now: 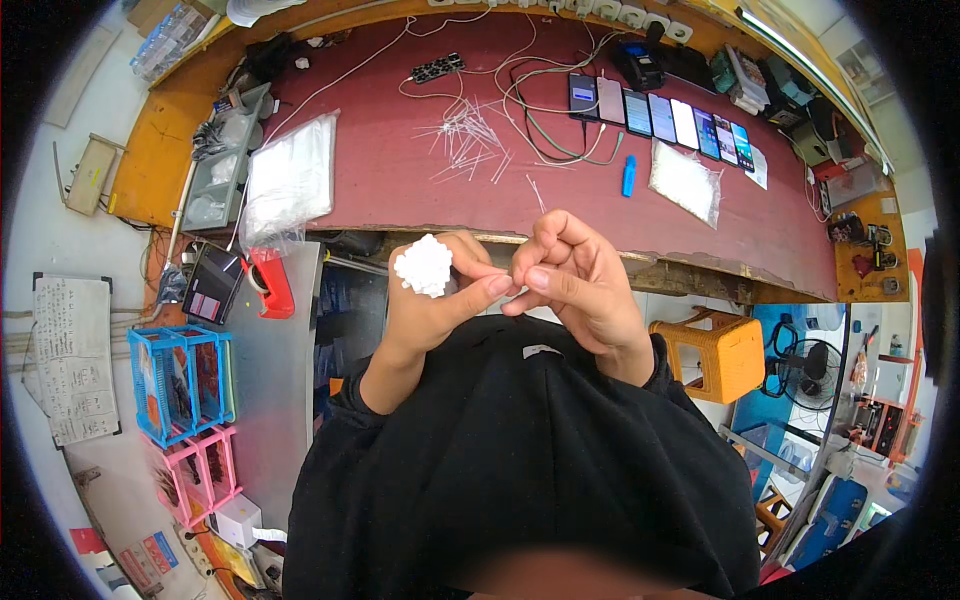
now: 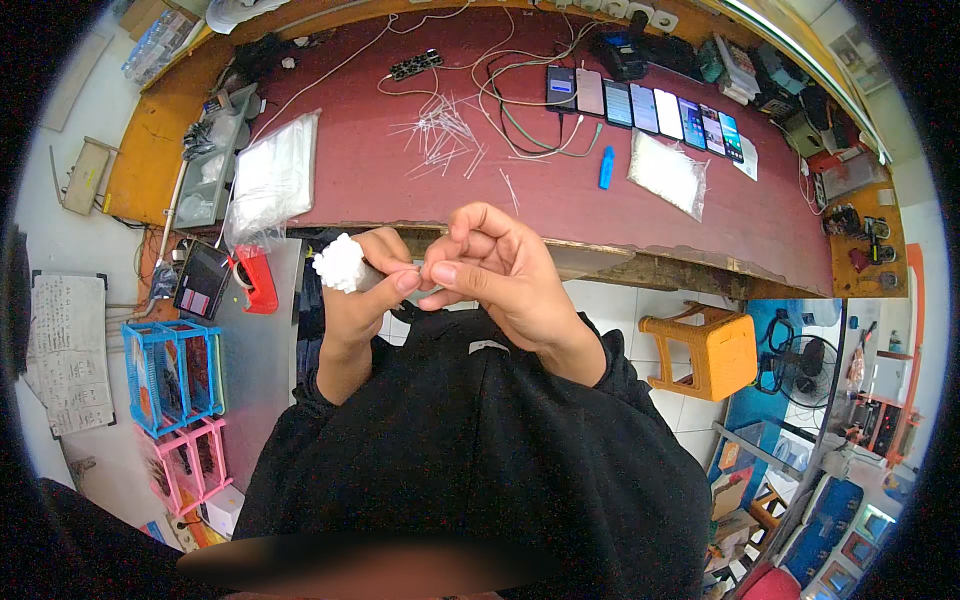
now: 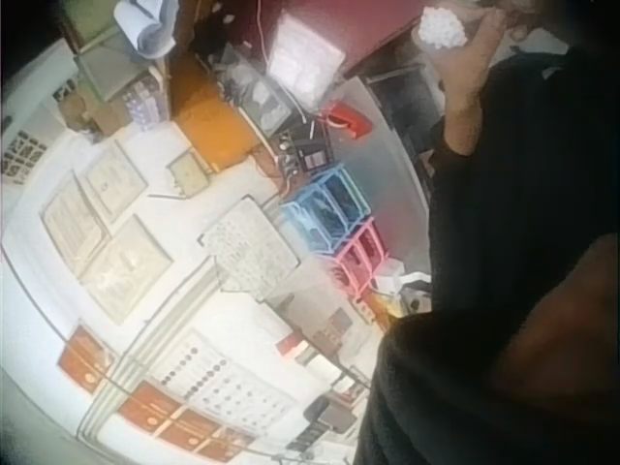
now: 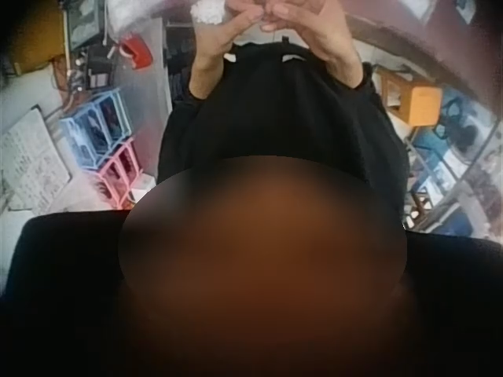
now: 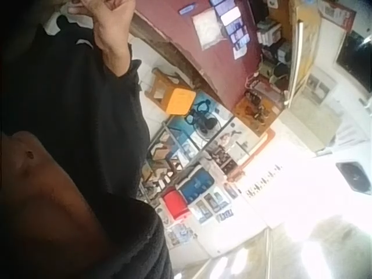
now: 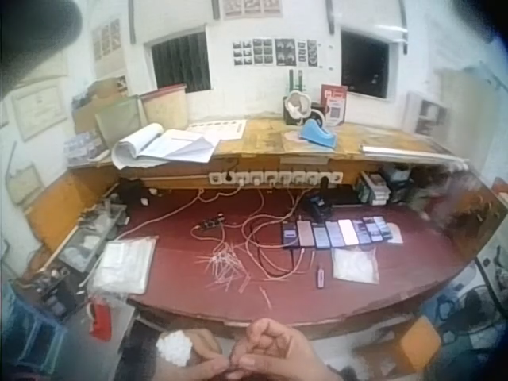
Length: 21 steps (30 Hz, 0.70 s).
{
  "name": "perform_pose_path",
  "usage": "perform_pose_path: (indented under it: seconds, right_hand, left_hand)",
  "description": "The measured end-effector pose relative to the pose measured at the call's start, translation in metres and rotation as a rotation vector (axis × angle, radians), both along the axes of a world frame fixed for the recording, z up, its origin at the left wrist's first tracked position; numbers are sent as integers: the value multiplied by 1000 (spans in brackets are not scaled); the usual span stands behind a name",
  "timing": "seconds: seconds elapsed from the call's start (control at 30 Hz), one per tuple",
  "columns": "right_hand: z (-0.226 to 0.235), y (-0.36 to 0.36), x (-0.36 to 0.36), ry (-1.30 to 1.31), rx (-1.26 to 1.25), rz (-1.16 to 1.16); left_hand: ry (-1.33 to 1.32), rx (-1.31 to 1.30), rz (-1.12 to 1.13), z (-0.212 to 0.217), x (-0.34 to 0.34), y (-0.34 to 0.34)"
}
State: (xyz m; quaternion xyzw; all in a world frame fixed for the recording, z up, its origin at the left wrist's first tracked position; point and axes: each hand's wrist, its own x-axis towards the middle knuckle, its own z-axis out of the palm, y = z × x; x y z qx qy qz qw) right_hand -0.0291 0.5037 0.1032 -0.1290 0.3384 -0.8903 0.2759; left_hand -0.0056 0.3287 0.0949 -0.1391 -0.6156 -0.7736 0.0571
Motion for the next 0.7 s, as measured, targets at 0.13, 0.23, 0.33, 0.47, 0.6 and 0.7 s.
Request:
perform_pose_path:
  seconds: [0.13,0.23,0.33,0.47,0.6,0.7]
  right_hand:
    - [-1,0,-2,-26,-7,30]
    - [-2,1,-3,-36,-15,41]
    - [-2,2,-3,-51,-34,56]
    - [-3,2,-2,-54,-45,58]
    - [-5,3,-1,-48,-38,56]
    - [-5,3,0,-43,-32,62]
  left_hand:
    - [41,1,2,0,0,0]
    - [55,-33,-7,4,-1,0]
    - [83,-53,-9,3,-2,0]
    - [75,-56,3,4,-1,1]
    - [84,-87,-1,2,-1,-1]
    - [92,-93,2,4,1,-2]
